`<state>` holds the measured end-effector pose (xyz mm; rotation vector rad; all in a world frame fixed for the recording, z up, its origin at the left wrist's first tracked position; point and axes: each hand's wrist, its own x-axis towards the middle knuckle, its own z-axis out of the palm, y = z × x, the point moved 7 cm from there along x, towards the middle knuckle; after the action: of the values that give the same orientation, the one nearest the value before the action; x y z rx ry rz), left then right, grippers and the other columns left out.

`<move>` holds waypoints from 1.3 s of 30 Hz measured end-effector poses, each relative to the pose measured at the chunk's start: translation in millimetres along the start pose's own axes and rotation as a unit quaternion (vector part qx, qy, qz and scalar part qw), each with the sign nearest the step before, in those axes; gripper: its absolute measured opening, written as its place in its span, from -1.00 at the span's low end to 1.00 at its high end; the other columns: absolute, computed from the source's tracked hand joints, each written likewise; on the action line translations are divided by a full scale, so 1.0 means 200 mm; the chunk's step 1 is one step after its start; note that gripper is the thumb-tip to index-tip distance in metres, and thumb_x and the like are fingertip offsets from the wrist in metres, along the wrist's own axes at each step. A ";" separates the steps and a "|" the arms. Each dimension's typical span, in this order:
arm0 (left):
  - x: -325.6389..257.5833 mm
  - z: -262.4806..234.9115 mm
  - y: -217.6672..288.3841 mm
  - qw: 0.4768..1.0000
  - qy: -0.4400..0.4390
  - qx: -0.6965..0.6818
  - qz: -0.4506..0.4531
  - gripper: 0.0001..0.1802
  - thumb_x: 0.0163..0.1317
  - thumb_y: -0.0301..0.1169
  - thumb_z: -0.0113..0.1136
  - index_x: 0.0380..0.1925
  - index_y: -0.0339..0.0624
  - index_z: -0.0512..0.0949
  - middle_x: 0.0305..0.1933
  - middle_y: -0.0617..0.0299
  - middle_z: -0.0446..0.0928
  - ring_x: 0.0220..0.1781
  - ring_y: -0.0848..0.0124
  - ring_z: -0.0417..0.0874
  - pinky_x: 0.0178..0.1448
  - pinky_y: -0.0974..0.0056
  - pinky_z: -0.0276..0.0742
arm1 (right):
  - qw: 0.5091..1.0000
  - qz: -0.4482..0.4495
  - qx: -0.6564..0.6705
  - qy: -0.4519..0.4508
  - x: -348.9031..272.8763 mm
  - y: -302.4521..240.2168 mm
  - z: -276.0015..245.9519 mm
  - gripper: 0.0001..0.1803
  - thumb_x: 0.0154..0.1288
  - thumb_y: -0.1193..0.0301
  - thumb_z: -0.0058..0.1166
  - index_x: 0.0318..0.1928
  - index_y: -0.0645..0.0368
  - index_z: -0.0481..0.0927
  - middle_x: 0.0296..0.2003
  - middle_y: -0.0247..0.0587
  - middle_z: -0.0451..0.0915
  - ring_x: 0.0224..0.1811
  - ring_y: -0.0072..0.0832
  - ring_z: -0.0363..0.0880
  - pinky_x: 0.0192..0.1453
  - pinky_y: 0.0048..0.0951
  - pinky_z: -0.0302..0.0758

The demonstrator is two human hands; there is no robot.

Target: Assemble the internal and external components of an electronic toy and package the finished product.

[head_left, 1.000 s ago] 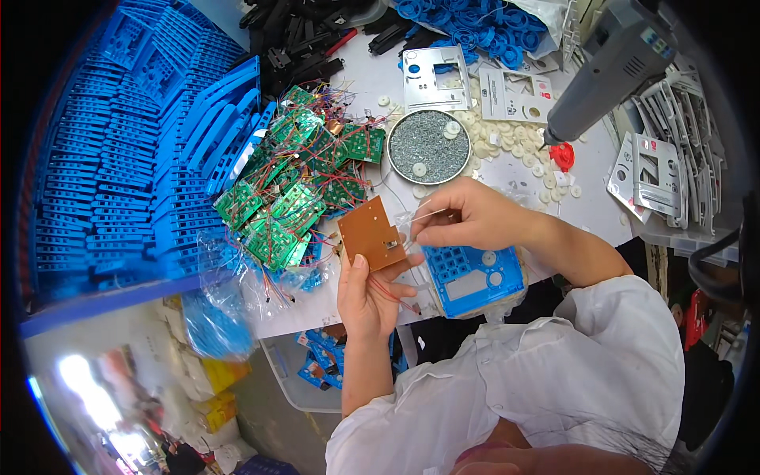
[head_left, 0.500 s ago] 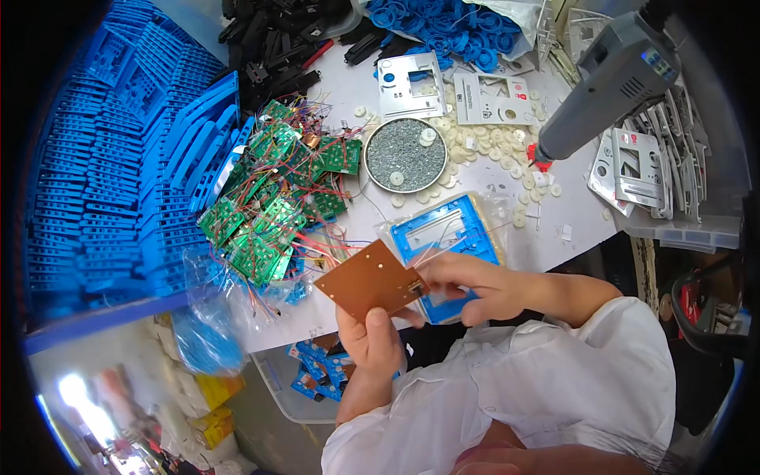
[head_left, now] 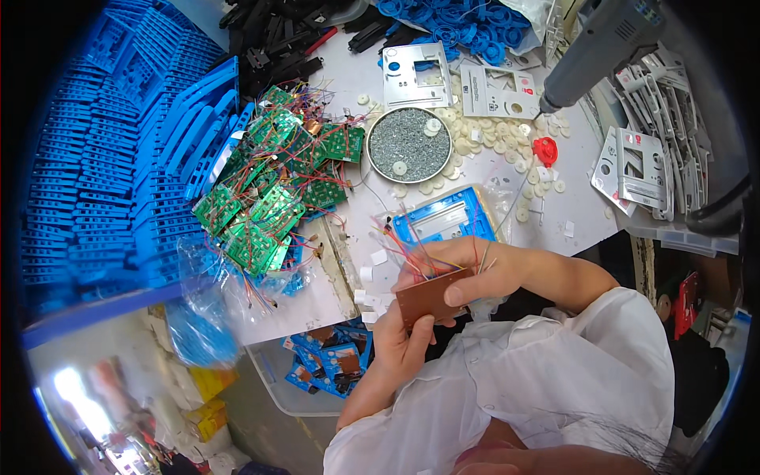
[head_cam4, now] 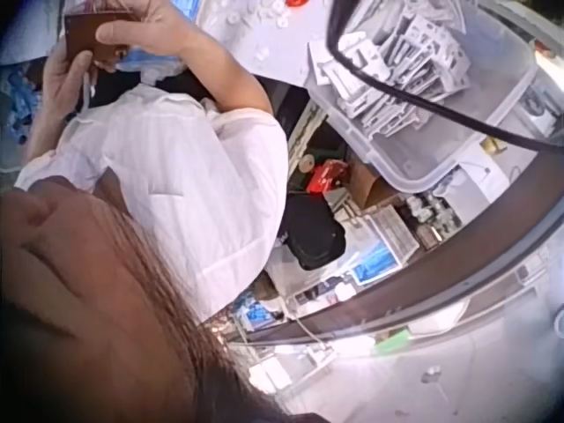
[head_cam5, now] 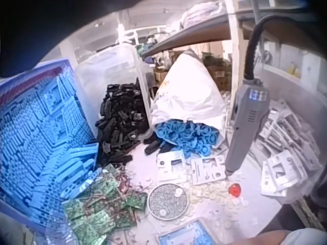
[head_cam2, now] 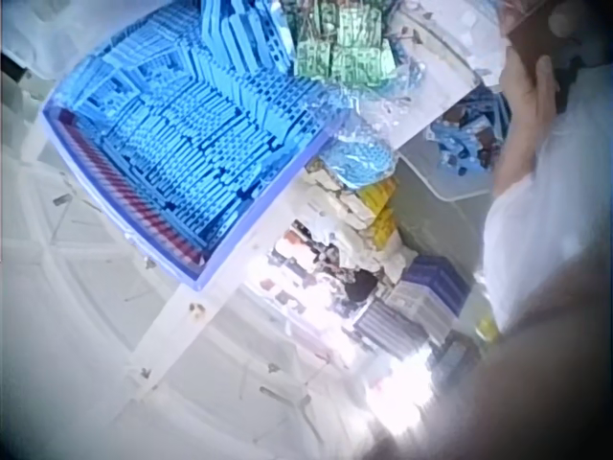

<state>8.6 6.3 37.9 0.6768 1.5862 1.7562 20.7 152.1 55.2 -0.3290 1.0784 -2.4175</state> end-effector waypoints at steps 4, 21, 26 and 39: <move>0.00 0.00 -0.03 0.999 0.018 0.009 -0.030 -0.59 0.59 -0.45 -0.08 0.35 -0.40 0.32 0.01 -0.04 0.72 -0.15 0.37 0.81 -0.41 0.51 0.53 | 0.996 0.010 -0.009 0.093 -0.02 -0.01 -0.06 -0.54 0.44 0.35 0.29 0.24 0.32 0.54 -0.05 -0.22 0.68 -0.05 -0.46 0.67 -0.12 -0.45 0.57; -0.11 0.01 -0.22 0.941 -0.025 -0.256 -0.219 -0.34 0.59 -0.46 -0.09 0.62 -0.14 0.00 0.53 -0.16 0.34 0.51 0.12 0.42 0.18 0.17 0.69 | 0.916 0.009 -0.291 0.277 -0.13 -0.04 -0.33 -0.66 0.26 0.54 0.40 0.00 0.22 0.58 -0.13 -0.38 0.61 -0.09 -0.67 0.56 0.09 -0.46 0.50; -0.14 0.03 -0.21 0.928 -0.036 -0.262 -0.261 -0.30 0.59 -0.51 -0.09 0.64 -0.14 -0.04 0.56 -0.15 0.30 0.57 0.13 0.35 0.26 0.12 0.64 | 0.907 0.005 -0.298 0.297 -0.14 -0.04 -0.36 -0.67 0.26 0.56 0.38 -0.01 0.21 0.58 -0.14 -0.40 0.62 -0.09 -0.67 0.56 0.10 -0.48 0.50; -0.18 0.12 -0.23 0.888 -0.015 -0.356 -0.291 -0.13 0.54 -0.31 0.07 0.67 -0.23 -0.15 0.67 -0.19 0.08 0.67 0.04 0.19 0.61 -0.11 0.23 | 0.872 0.041 -0.403 0.275 -0.07 -0.04 -0.38 -0.76 0.33 0.53 0.32 -0.03 0.23 0.60 -0.16 -0.37 0.62 -0.11 -0.67 0.54 0.01 -0.50 0.52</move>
<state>55.3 -3.2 -3.2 -0.1286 0.8601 1.6558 0.7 212.9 10.2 0.1764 2.2897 -1.8889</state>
